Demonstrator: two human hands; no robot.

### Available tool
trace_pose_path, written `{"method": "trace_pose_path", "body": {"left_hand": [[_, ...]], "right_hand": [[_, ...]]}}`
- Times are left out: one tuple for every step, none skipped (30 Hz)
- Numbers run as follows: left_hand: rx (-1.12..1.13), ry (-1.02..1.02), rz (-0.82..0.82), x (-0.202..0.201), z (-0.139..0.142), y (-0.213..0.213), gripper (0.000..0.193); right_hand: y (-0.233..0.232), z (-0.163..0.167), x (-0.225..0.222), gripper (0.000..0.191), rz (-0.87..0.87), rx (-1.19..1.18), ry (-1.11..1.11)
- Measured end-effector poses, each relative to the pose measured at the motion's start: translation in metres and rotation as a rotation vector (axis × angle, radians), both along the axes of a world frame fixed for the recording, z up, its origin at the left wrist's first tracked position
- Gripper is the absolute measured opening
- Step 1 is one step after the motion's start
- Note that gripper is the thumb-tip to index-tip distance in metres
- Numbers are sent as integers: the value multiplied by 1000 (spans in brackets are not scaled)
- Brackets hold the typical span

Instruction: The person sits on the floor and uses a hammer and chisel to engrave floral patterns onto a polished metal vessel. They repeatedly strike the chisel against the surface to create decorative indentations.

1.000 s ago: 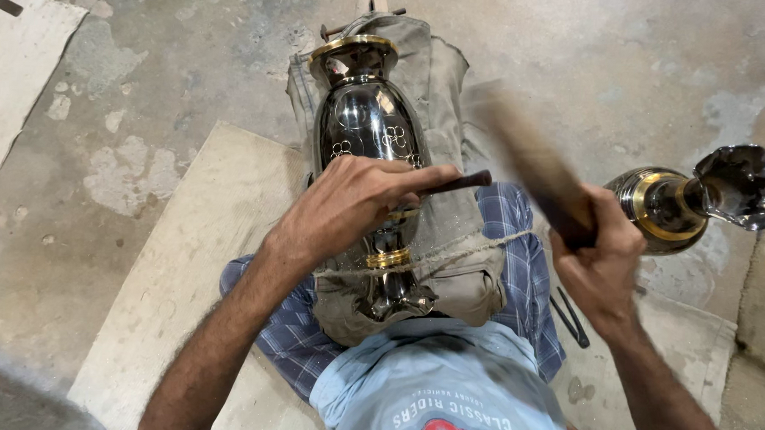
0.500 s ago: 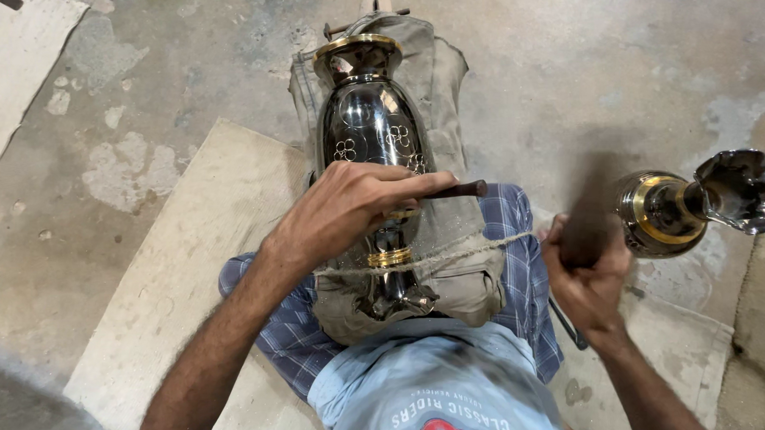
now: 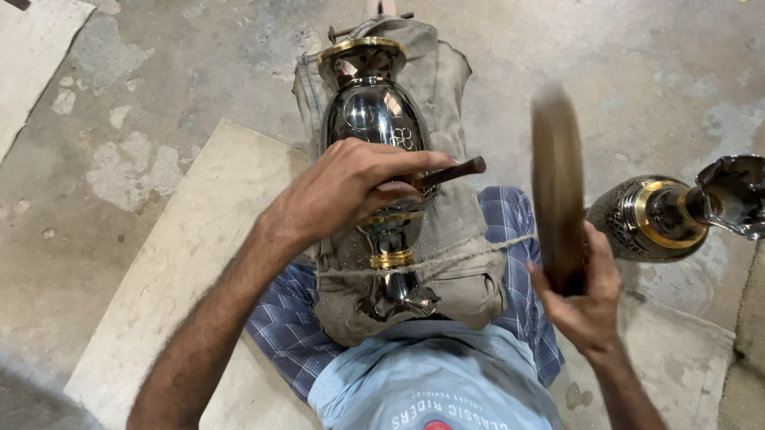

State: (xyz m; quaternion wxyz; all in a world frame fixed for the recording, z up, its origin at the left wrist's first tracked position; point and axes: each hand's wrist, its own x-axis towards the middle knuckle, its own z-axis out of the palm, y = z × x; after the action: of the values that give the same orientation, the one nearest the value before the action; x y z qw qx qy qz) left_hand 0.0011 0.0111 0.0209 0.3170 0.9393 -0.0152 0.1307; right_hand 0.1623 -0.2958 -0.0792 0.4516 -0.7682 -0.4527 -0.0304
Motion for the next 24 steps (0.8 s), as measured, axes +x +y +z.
{"method": "trace_pose_path", "body": {"left_hand": [[4, 17, -20, 1, 0, 1, 46], [9, 34, -38, 2, 0, 1, 44], [10, 52, -60, 3, 0, 1, 43], [31, 33, -82, 4, 0, 1, 46], [54, 12, -101, 6, 0, 1, 49], [77, -9, -116, 7, 0, 1, 52], [95, 101, -85, 7, 0, 1, 52], [111, 211, -55, 7, -1, 1, 52], [130, 321, -27, 7, -1, 2, 53], [148, 261, -42, 7, -2, 2, 54], [165, 202, -55, 7, -2, 3, 55], [182, 142, -71, 6, -3, 3, 56], [177, 77, -81, 6, -4, 3, 57], [172, 13, -97, 5, -5, 2, 59], [168, -52, -112, 4, -5, 2, 60], [185, 5, -91, 5, -5, 0, 56], [201, 64, -66, 5, -5, -2, 53], [217, 126, -40, 4, -5, -4, 49], [192, 138, -27, 2, -4, -4, 46], [166, 151, -17, -1, -2, -5, 44], [142, 162, -15, -3, -2, -4, 42], [87, 103, 43, -5, -2, -5, 42], [32, 44, 106, -11, -3, -8, 43], [-23, -12, 166, -15, -4, -10, 44]], "right_hand": [[1, -4, -2, 58, 23, -51, 167], [2, -9, -4, 47, 48, -102, 332], [2, -13, -6, 35, 72, -156, 499], [1, -16, -8, 34, 63, -125, 419], [1, -20, -10, 34, 59, -94, 336], [0, -23, -11, 34, 59, -62, 254], [1, -25, -12, 32, 54, 44, 325], [0, -27, -12, 31, 48, 151, 395], [1, -27, -12, 29, 41, 261, 464], [1, -28, -13, 27, 9, 154, 425], [1, -27, -12, 26, -22, 47, 385], [1, -27, -12, 24, -54, -59, 344], [2, -27, -12, 26, -62, -27, 237], [2, -27, -12, 29, -73, 4, 132], [3, -27, -12, 31, -84, 37, 24], [2, -27, -13, 27, -31, 79, 80], [2, -27, -12, 23, 26, 121, 139], [2, -27, -12, 21, 84, 163, 200], [1, -26, -11, 24, 25, 30, 173], [1, -25, -11, 28, -37, -103, 147], [0, -23, -9, 33, -104, -233, 120], [-1, -21, -7, 32, -111, -226, 207], [-1, -17, -5, 32, -110, -221, 294], [-1, -13, -3, 32, -112, -215, 385]]}}
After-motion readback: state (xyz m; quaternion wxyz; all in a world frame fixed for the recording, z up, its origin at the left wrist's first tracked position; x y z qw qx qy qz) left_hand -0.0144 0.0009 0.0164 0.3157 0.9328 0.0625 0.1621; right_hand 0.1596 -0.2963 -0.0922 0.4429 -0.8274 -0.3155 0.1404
